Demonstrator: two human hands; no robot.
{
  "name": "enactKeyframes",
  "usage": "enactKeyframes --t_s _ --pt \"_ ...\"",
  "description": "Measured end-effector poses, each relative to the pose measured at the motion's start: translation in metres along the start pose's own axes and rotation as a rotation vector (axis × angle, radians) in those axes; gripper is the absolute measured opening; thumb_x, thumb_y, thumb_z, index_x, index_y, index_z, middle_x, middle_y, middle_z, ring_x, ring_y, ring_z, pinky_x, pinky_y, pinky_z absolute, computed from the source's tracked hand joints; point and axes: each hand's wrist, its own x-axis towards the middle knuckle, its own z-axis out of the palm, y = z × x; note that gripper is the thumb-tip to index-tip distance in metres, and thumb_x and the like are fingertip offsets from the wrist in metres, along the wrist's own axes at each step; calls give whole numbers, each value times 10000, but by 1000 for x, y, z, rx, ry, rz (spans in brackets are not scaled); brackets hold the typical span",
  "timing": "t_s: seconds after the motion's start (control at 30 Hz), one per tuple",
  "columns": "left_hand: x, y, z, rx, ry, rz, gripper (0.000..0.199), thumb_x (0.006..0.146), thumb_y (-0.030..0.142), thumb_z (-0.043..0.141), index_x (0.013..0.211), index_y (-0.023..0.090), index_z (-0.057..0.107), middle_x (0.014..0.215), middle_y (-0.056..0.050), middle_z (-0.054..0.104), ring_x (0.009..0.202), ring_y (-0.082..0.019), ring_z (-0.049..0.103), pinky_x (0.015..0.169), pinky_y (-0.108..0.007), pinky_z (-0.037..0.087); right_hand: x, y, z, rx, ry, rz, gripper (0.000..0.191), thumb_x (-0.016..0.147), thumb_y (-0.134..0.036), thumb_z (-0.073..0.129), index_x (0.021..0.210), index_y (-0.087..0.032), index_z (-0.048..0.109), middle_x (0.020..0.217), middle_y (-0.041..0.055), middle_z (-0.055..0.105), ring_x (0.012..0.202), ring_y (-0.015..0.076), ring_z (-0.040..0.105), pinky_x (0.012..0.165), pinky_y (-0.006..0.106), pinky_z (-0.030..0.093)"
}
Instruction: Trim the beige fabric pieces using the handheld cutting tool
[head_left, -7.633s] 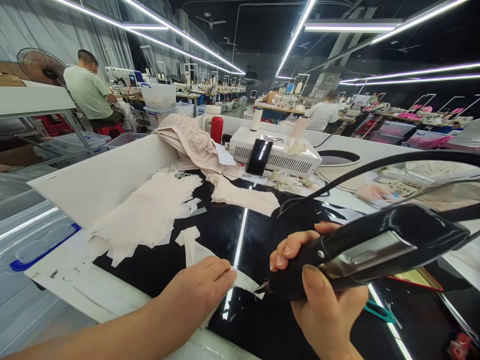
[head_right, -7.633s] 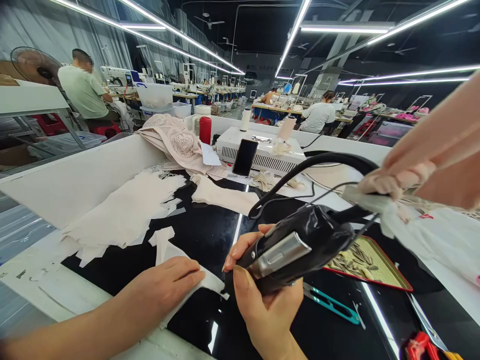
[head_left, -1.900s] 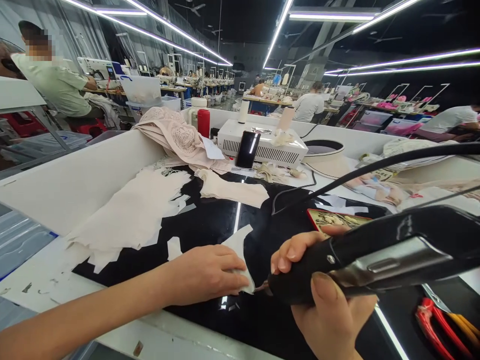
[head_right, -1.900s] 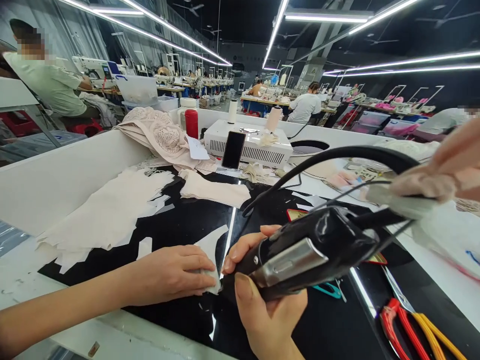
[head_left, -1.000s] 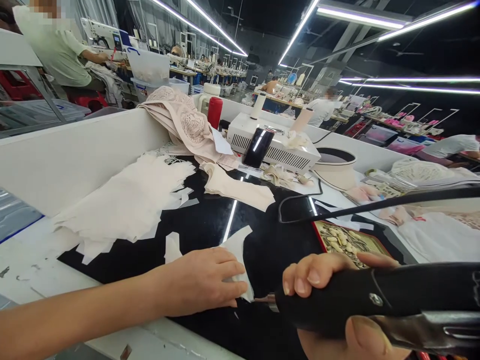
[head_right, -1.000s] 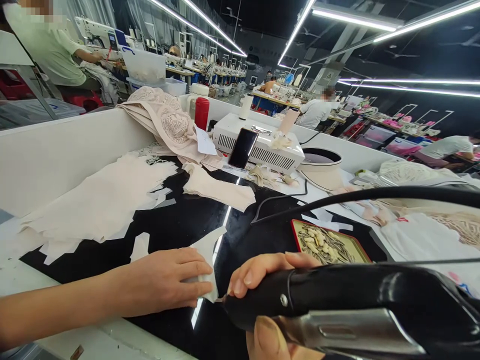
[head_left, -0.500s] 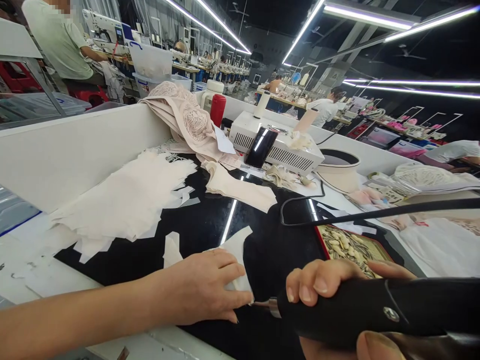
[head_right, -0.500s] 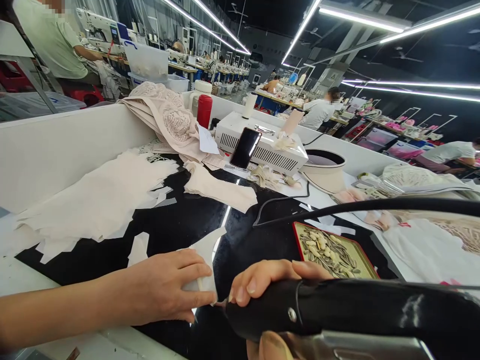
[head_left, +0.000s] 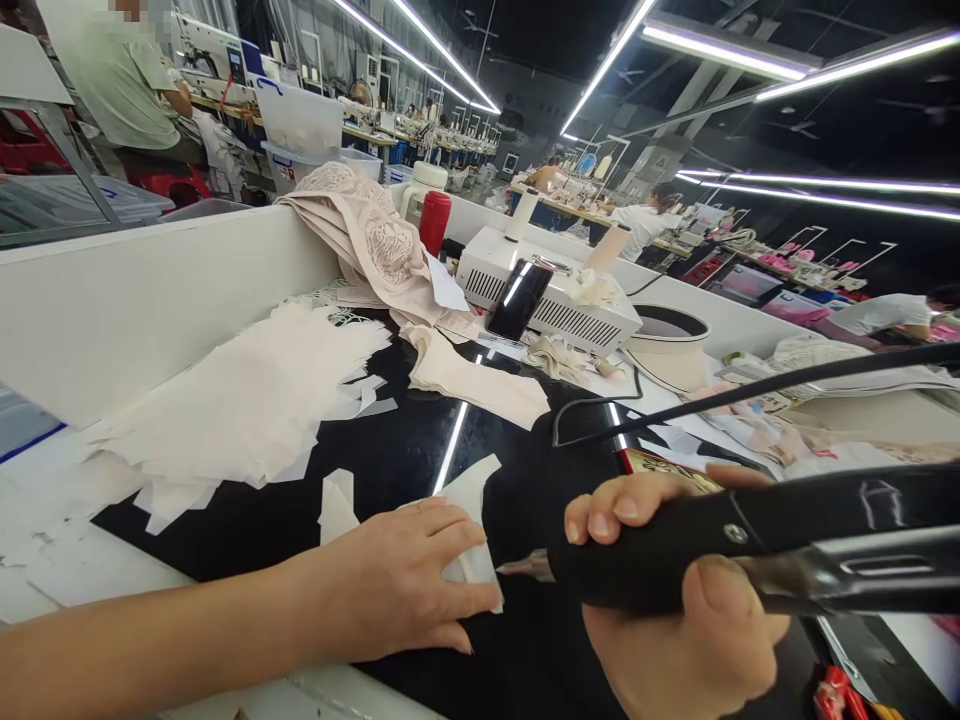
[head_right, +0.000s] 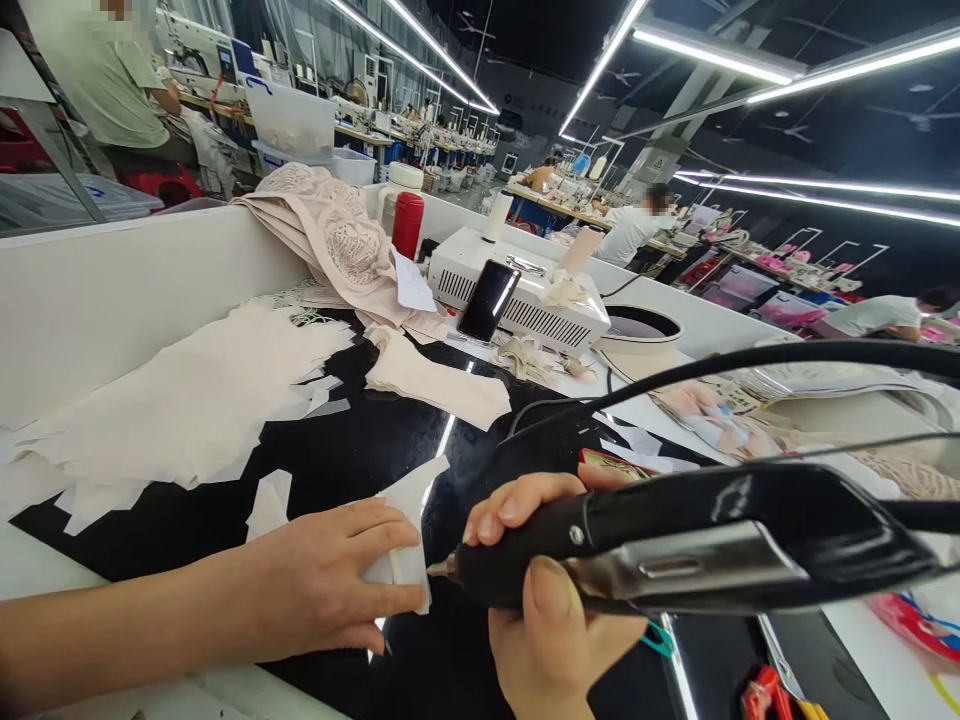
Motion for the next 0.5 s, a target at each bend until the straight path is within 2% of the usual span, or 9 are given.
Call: enactKeyframes --t_s 0.23,0.5 --pt "-1 -2 2 -27 26 -22 430 896 497 839 1237 260 723 1255 -137 609 1209 -305 603 1112 -492 525 -1 6 5 15 21 13 383 820 -356 806 1114 -277 575 713 -71 626 541 146 574 475 282 523" --pt "-4 -2 4 -42 9 -51 406 958 513 754 1298 299 698 1288 -153 557 1255 -332 557 1107 -543 510 2 11 7 66 18 13 347 842 -307 787 1131 -273 598 742 -60 662 574 145 591 508 284 544"
